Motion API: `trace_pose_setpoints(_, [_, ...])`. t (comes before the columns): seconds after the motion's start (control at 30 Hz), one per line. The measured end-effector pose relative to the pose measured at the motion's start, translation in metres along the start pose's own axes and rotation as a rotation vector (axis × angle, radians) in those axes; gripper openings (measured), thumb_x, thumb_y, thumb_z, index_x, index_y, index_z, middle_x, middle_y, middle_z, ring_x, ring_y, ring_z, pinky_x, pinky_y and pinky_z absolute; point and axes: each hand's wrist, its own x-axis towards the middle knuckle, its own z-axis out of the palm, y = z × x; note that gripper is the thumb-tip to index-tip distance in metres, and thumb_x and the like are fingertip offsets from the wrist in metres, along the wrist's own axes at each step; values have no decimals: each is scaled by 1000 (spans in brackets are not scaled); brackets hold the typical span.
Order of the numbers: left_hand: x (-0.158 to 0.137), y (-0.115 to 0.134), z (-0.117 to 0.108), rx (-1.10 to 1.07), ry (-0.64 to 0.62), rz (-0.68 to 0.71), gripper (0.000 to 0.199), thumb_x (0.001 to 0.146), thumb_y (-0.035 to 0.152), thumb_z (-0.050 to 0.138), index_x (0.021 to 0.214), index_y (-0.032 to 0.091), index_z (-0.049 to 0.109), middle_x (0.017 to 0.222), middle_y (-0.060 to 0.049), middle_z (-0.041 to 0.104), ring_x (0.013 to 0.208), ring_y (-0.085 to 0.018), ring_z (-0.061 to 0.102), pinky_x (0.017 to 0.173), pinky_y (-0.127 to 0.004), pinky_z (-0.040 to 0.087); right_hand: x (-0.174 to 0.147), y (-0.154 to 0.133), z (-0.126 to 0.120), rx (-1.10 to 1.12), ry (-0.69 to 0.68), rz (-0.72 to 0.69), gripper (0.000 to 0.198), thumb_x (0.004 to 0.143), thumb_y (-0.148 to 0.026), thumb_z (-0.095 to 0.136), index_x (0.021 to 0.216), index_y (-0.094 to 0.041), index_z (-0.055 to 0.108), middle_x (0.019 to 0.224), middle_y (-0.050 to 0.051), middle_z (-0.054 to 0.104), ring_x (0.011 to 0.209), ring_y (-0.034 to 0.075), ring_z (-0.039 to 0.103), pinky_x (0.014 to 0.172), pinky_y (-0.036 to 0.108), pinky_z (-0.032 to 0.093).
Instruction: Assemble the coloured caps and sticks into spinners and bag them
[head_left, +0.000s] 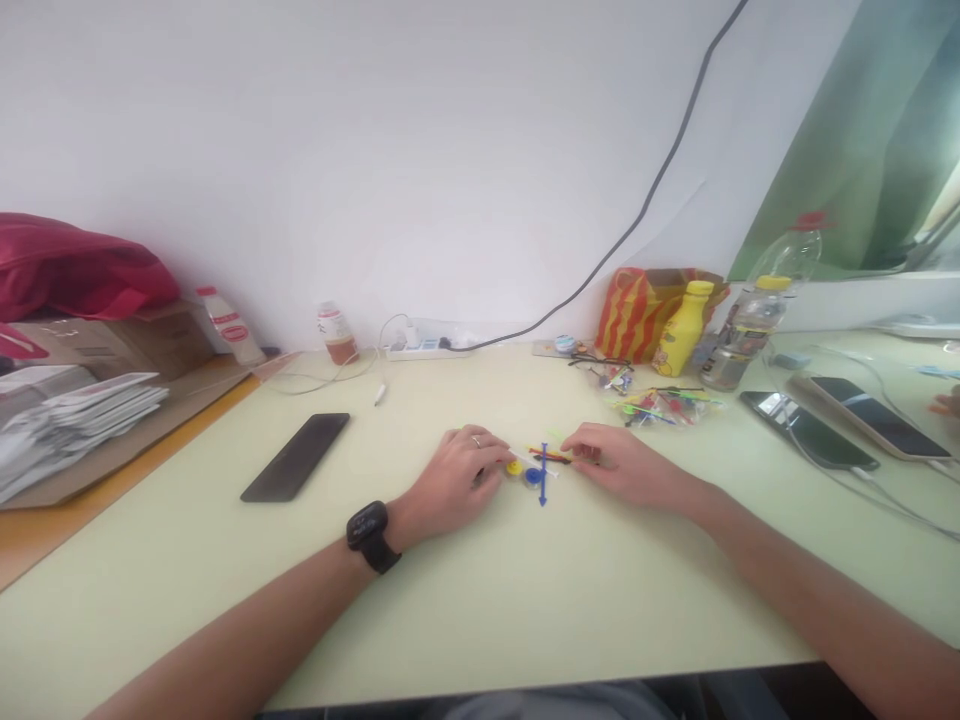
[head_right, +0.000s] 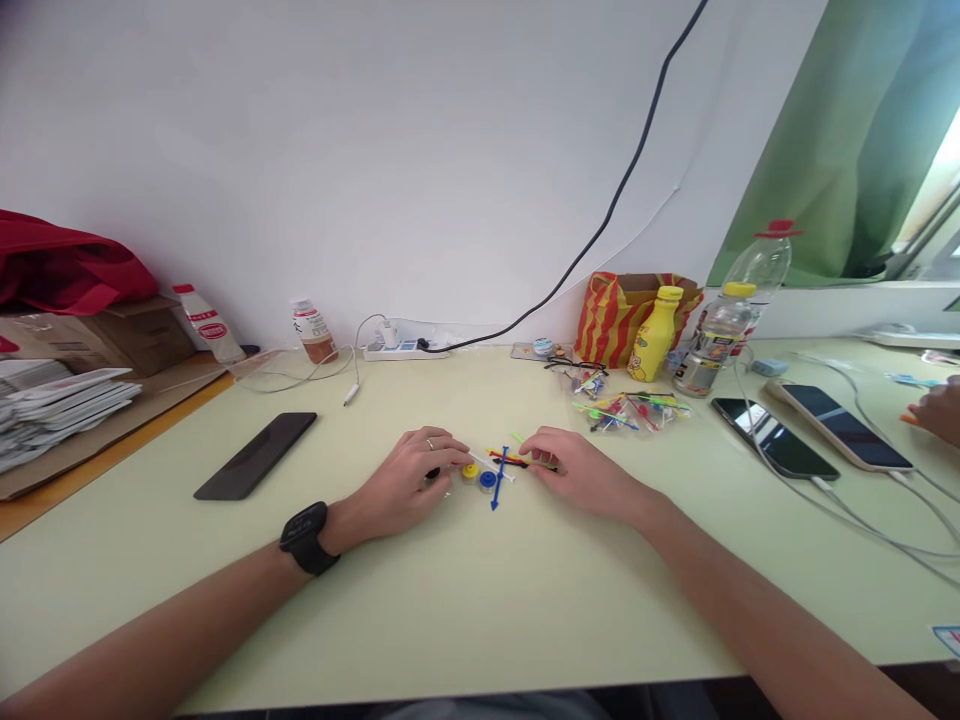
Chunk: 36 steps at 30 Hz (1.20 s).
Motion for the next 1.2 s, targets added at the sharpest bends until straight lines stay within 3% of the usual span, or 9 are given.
trace_pose_setpoints(0.17, [0,-4,-1,111,-3,24,47,99,5,37,123,27,71,132,-3,71,131,-28,54,109,-48,41,0,1,-1,-54,-28,2,21,100,-21,52,106,-24,72,97,6,70,86,22,66,80,37,53])
trace_pose_setpoints(0.3, [2,-2,-4,163,67,-4,33,104,18,44,128,23,67,125,-8,72,119,-29,58,98,-47,45,0,5,-1,-73,20,-22,23,101,-19,49,106,-23,71,101,8,71,93,25,67,83,39,53])
trace_pose_setpoints(0.43, [2,3,-10,203,98,-47,23,94,26,59,114,22,68,109,-8,74,100,-28,63,87,-44,47,0,7,1,-89,32,-27,18,100,-24,54,105,-24,71,101,8,70,94,25,66,82,40,54])
trace_pose_setpoints(0.57, [0,0,-11,209,20,-59,34,81,16,62,114,24,68,106,-7,74,90,-27,66,82,-42,49,1,7,5,-106,42,-14,18,102,-26,53,99,-24,71,98,7,71,92,24,65,81,40,53])
trace_pose_setpoints(0.8, [0,-11,-5,170,27,-112,32,98,14,46,122,22,66,116,-9,71,104,-27,67,85,-41,54,5,10,10,-205,156,79,10,99,-24,53,94,-23,62,95,6,71,88,24,65,77,39,50])
trace_pose_setpoints(0.93, [-1,-8,-7,118,41,-110,40,92,11,49,127,22,64,121,-10,68,102,-26,68,85,-39,56,7,12,9,-122,249,150,10,97,-23,52,94,-23,62,93,5,71,85,23,65,74,38,52])
trace_pose_setpoints(1.07, [-2,-3,-8,91,44,-104,51,84,2,46,128,22,64,119,-10,67,93,-23,69,78,-35,56,8,7,7,5,357,117,14,97,-24,53,105,-23,65,98,8,70,89,24,65,78,39,55])
trace_pose_setpoints(1.13, [-3,0,-8,79,47,-94,53,83,0,44,126,22,64,118,-10,66,89,-21,68,75,-33,55,6,-1,4,77,280,72,16,98,-26,53,103,-22,67,96,8,69,84,23,65,74,37,55])
trace_pose_setpoints(1.2, [-4,5,-8,44,47,-77,51,83,0,45,124,22,65,115,-9,67,86,-20,68,72,-32,54,3,-13,3,166,120,27,18,100,-27,52,102,-22,69,95,8,70,82,22,65,72,35,55])
